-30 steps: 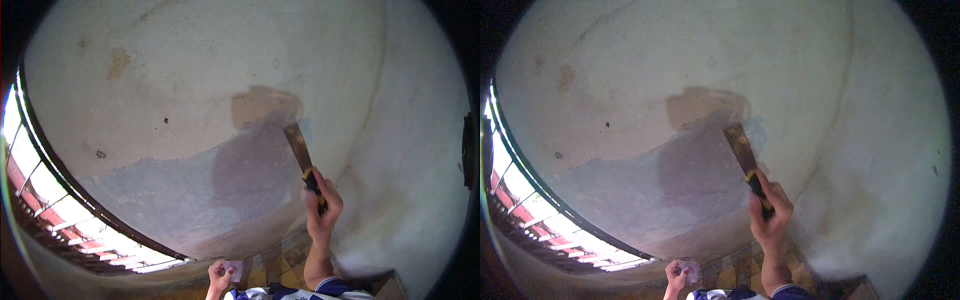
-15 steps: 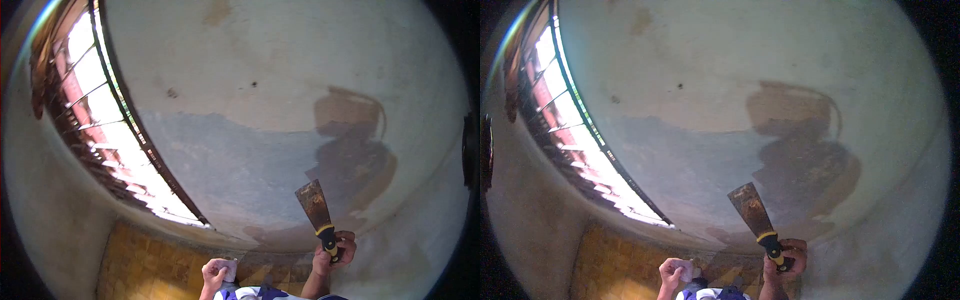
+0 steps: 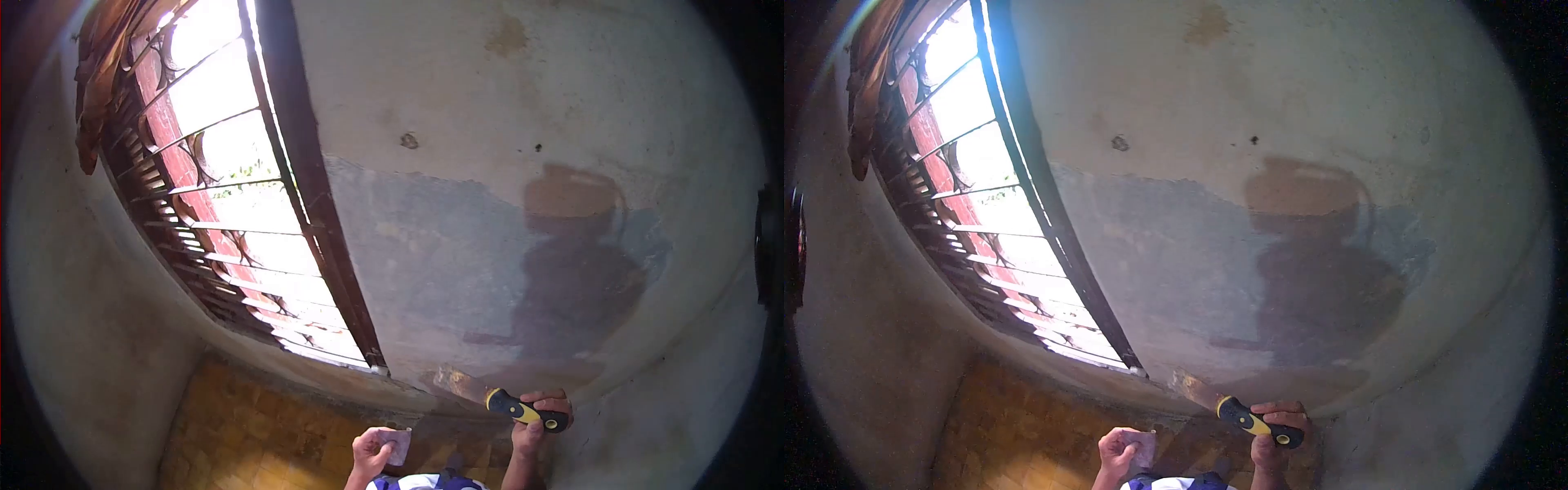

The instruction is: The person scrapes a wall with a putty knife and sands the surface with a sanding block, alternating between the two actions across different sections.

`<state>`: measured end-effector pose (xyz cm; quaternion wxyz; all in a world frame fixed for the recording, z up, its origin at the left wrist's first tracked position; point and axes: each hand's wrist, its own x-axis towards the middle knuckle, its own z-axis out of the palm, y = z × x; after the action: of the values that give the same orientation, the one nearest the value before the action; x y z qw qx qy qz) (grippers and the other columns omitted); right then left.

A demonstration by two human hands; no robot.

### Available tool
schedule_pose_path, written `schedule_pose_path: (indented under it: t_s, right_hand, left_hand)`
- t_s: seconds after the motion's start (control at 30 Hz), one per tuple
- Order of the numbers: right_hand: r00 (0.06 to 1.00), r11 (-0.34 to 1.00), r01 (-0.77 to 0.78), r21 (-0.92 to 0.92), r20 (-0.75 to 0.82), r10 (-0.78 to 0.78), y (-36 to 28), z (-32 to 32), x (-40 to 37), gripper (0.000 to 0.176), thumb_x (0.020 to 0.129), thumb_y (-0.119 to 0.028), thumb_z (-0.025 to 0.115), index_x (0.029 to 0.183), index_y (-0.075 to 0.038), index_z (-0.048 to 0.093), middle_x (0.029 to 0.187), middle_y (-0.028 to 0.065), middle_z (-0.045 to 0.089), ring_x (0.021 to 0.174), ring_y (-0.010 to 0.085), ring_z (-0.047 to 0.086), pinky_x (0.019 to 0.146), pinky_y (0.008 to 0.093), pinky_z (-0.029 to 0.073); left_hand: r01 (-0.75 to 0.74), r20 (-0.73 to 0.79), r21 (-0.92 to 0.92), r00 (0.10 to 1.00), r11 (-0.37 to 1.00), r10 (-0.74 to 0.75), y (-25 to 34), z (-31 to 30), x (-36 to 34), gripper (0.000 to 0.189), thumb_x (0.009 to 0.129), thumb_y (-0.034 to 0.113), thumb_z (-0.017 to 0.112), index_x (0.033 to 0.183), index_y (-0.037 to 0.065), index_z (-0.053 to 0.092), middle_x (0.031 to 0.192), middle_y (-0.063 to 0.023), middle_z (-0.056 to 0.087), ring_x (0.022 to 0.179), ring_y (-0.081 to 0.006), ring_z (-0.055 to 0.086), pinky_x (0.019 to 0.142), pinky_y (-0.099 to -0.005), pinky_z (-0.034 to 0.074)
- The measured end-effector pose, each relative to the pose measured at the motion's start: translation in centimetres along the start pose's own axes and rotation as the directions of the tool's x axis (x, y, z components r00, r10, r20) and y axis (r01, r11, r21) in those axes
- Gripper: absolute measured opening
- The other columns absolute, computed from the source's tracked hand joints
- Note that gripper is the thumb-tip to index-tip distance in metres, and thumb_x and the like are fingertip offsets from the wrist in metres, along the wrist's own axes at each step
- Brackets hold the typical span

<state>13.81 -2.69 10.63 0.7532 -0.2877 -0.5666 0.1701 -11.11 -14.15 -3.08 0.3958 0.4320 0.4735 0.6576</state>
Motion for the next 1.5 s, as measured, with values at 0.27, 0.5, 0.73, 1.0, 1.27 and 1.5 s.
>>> schedule_pose_path:
  t_s: [0.27, 0.5, 0.73, 1.0, 1.27, 1.5]
  right_hand:
    - [0.932, 0.988, -0.111, 0.108, 0.356, 0.066, -3.0, 7.8, -2.6, 0.047, 0.084, -0.051, 0.069, 0.083, -0.007, 0.051, 0.067, 0.007, 0.058, 0.064, 0.0203, 0.057, 0.074, 0.04, 0.048]
    - [0.83, 0.937, -0.348, 0.005, 0.465, 0.306, -3.8, 10.9, -9.1, 0.038, 0.082, -0.029, 0.078, 0.103, -0.007, 0.056, 0.07, 0.0029, 0.06, 0.056, 0.0137, 0.057, 0.055, 0.0282, 0.047]
    - [0.665, 0.783, -0.604, -0.148, 0.447, 0.598, -7.0, 11.6, -9.7, 0.054, 0.079, -0.051, 0.075, 0.104, -0.008, 0.055, 0.081, 0.0032, 0.052, 0.071, 0.0129, 0.052, 0.063, 0.0265, 0.042]
    - [0.877, 0.882, -0.426, -0.203, 0.147, 0.457, -6.1, 9.5, -8.7, 0.036, 0.077, -0.017, 0.083, 0.097, -0.009, 0.054, 0.085, 0.001, 0.054, 0.075, 0.0099, 0.052, 0.065, 0.0248, 0.044]
    - [0.775, 0.926, 0.31, -0.217, 0.621, -0.114, -8.1, 10.6, 3.2, 0.055, 0.073, -0.06, 0.073, 0.066, -0.009, 0.054, 0.065, 0.0028, 0.053, 0.059, 0.0175, 0.056, 0.057, 0.031, 0.043]
    - [0.438, 0.747, 0.644, 0.165, 0.722, -0.536, -8.7, 15.2, 7.1, 0.042, 0.077, -0.047, 0.065, 0.064, -0.009, 0.053, 0.069, 0.0047, 0.052, 0.062, 0.0202, 0.056, 0.056, 0.0342, 0.042]
  left_hand:
    - [0.044, 0.027, -0.013, 0.999, 0.999, -0.044, 0.9, -9.1, 1.0, 0.024, 0.075, -0.008, 0.058, 0.098, -0.005, 0.062, 0.088, -0.0056, 0.067, 0.08, -0.0111, 0.064, 0.076, -0.0258, 0.051]
    - [0.088, 0.113, -0.033, 0.99, 0.996, -0.084, 2.8, -15.1, 3.1, 0.021, 0.077, -0.003, 0.06, 0.098, -0.005, 0.062, 0.087, -0.0056, 0.067, 0.081, -0.0116, 0.065, 0.076, -0.0266, 0.052]
    - [0.052, 0.302, -0.024, 0.952, 0.998, -0.043, 1.9, -17.9, 5.9, 0.022, 0.079, -0.005, 0.062, 0.101, -0.004, 0.064, 0.091, -0.0067, 0.069, 0.083, -0.0113, 0.066, 0.077, -0.0256, 0.052]
    - [-0.02, 0.291, -0.038, 0.956, 0.999, 0.03, 0.9, -15.8, 8.5, 0.019, 0.077, -0.004, 0.063, 0.096, -0.004, 0.063, 0.089, -0.0076, 0.069, 0.08, -0.0124, 0.065, 0.075, -0.0261, 0.051]
    - [-0.008, 0.303, -0.035, 0.953, 0.999, 0.019, 0.6, -13.5, 8.7, 0.021, 0.075, -0.004, 0.063, 0.096, -0.004, 0.062, 0.087, -0.0087, 0.068, 0.08, -0.0137, 0.066, 0.075, -0.0268, 0.052]
    - [-0.056, 0.265, 0.005, 0.963, 0.998, 0.052, 1.6, -10.8, 9.5, 0.021, 0.076, -0.006, 0.061, 0.097, -0.005, 0.062, 0.09, -0.0087, 0.068, 0.08, -0.0135, 0.065, 0.076, -0.027, 0.053]
